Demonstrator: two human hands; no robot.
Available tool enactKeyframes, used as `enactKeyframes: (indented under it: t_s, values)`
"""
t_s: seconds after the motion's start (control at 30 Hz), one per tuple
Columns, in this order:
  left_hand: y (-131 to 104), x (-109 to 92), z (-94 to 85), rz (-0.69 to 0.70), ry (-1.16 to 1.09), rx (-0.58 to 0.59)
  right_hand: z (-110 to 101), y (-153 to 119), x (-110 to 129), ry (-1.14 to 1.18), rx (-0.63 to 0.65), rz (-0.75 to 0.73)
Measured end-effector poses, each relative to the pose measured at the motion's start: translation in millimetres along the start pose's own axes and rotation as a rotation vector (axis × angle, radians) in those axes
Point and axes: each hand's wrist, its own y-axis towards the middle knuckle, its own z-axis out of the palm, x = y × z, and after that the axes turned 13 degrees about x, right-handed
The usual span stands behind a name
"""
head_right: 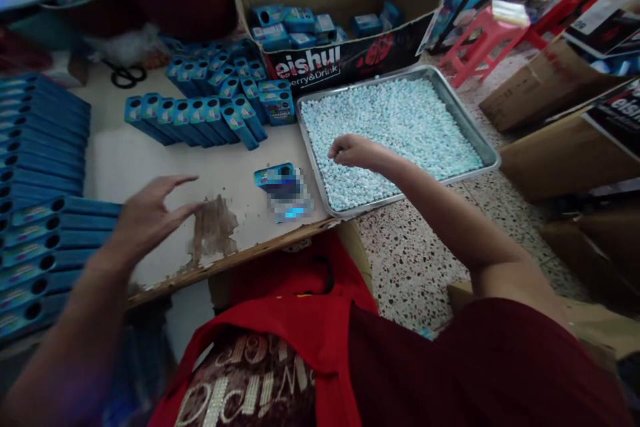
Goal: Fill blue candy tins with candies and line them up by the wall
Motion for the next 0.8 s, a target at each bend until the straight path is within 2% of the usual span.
enactKeyframes:
  t_s: [0.07,0.13,0.23,0.3,0.4,0.47,0.53,0.6,0.7,0.77,0.8]
  values:
    - [14,-23,33.5,0.012,-0.164,0.033,-6,6,0,-0.164,0.056,-0.019]
    - [27,-44,62.0,0.011,-0.227,0.038,-11,12,-3,-0.424,0.051,-0.012]
    - [40,-62,85.1,-0.008,-0.258,0.007,-13,13,-15,-0.721,0.001,0.040]
    - [44,-65,88.6,-0.012,-0.292,-0.007,-6,9,-29,-0.795,0.022,-0.033]
    - [43,-62,87.3,-0.006,-0.331,-0.010,15,0,-49,-0.832,0.062,-0.199]
    - [40,-61,86.7,-0.017,-0.352,0.002,30,-2,-59,-0.891,0.018,-0.218]
    - [38,-62,87.1,-0.026,-0.375,0.007,38,2,-66,-0.947,-0.065,-0.178]
    - [38,-66,88.2,-0.015,-0.396,-0.004,38,10,-70,-0.978,-0.127,-0.130]
    - [42,-74,92.8,0.003,-0.412,-0.040,27,27,-71,-0.928,-0.166,-0.082]
    - [47,-78,99.7,0.016,-0.443,-0.053,17,36,-67,-0.726,-0.208,-0.071]
    - [50,-81,104.1,0.025,-0.475,-0.050,12,39,-64,-0.544,-0.248,-0.068]
